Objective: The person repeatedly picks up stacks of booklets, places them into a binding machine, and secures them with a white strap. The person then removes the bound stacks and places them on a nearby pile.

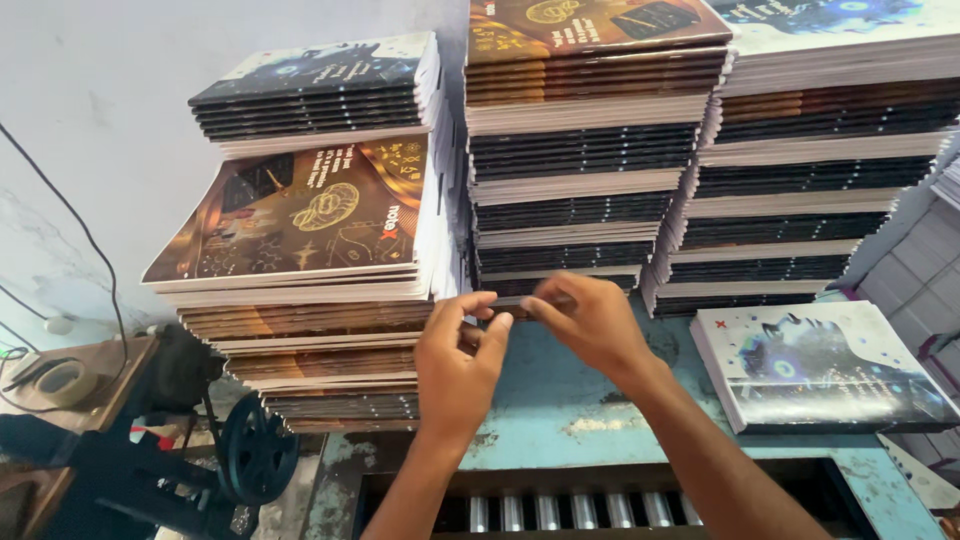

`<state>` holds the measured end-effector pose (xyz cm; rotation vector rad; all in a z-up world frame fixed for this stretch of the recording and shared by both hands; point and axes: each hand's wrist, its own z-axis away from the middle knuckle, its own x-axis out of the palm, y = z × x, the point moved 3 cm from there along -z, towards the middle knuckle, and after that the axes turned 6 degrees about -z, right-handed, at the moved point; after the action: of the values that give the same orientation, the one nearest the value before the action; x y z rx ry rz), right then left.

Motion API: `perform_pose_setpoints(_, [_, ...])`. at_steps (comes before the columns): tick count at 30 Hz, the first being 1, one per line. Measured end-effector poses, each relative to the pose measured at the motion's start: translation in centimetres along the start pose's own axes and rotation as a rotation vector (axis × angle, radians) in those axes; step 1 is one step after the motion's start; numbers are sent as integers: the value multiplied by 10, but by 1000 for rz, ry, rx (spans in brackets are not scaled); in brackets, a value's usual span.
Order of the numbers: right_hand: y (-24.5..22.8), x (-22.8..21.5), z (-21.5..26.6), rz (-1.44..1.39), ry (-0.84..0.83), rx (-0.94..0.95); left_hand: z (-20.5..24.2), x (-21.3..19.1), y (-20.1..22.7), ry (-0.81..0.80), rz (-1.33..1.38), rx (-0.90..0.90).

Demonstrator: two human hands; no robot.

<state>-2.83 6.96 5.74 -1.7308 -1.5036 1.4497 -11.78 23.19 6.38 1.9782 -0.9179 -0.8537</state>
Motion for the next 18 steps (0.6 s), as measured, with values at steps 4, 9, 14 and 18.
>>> perform_pose_setpoints(4, [-62,18,-15,162,-42,-475,-8,-34,-1,136,139,12])
perform_pose_setpoints(9, [-118,43,-34,373,-153,-966,-18,-74,-14,308,189,90])
perform_pose_setpoints(14, [-134,59,-63,520,-369,-860,-14,-91,-23,327,202,81])
perform_pose_setpoints(18, [-141,57,-74,458,-421,-877,-15,-108,-12,382,-312,336])
